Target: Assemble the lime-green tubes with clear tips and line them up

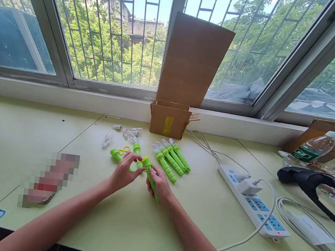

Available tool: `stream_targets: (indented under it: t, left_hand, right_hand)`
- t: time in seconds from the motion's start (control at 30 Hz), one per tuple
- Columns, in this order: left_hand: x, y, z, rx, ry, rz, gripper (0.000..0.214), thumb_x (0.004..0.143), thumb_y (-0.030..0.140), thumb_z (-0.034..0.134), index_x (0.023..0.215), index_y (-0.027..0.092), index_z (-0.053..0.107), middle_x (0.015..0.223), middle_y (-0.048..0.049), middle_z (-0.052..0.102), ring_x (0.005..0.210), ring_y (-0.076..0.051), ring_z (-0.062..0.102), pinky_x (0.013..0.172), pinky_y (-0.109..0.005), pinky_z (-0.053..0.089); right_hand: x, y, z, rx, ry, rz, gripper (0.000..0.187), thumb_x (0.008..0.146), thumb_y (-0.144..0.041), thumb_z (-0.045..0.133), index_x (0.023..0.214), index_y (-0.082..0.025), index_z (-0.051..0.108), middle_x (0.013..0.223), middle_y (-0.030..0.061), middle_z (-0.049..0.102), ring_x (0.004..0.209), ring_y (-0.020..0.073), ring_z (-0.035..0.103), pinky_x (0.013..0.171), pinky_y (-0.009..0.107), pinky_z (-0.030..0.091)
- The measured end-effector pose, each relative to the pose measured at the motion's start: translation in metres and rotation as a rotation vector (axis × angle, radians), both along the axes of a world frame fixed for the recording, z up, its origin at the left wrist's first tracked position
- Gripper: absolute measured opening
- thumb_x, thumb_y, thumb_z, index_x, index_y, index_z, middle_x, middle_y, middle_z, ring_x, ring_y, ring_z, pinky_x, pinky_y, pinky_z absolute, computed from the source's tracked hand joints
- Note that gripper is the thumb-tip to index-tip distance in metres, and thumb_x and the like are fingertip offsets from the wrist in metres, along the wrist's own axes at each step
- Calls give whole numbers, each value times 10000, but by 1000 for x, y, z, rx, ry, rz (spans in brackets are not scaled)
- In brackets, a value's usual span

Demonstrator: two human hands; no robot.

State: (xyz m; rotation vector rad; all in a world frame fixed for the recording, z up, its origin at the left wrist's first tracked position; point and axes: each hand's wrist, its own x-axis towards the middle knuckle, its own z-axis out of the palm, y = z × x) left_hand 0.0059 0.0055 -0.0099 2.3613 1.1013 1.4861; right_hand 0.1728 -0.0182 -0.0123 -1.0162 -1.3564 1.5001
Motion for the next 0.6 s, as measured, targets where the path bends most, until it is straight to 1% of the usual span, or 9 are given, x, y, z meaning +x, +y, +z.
stream_targets:
  t: [0.13, 0.37, 0.6]
  left_hand:
    - [0, 0, 1, 6, -8, 7, 193, 774, 256, 645, 916, 205, 523, 897, -39, 614, 864, -195, 534, 785, -352, 451]
    - [0, 0, 2, 7, -16, 12, 202, 765, 257, 660, 898, 204, 518, 894, -35, 624, 836, -182, 539, 771, -331, 456]
    - [0, -1, 3, 5, -35, 12, 206, 762, 258, 664, 900, 206, 520, 883, -36, 621, 816, -179, 549, 759, -332, 460]
  right_hand:
    - [-1, 1, -3, -60, 81, 29, 387, 833, -495, 482, 1061, -183, 511, 488, -68, 471, 293, 75, 374, 273, 172, 255]
    - [0, 0, -5, -123, 162, 46, 270, 855, -466, 476, 921, -205, 489, 492, -69, 470, 303, 68, 365, 291, 168, 250]
    - [0, -1, -3, -161, 170, 64, 280, 853, -472, 462, 951, -210, 477, 479, -76, 450, 311, 87, 369, 291, 180, 247]
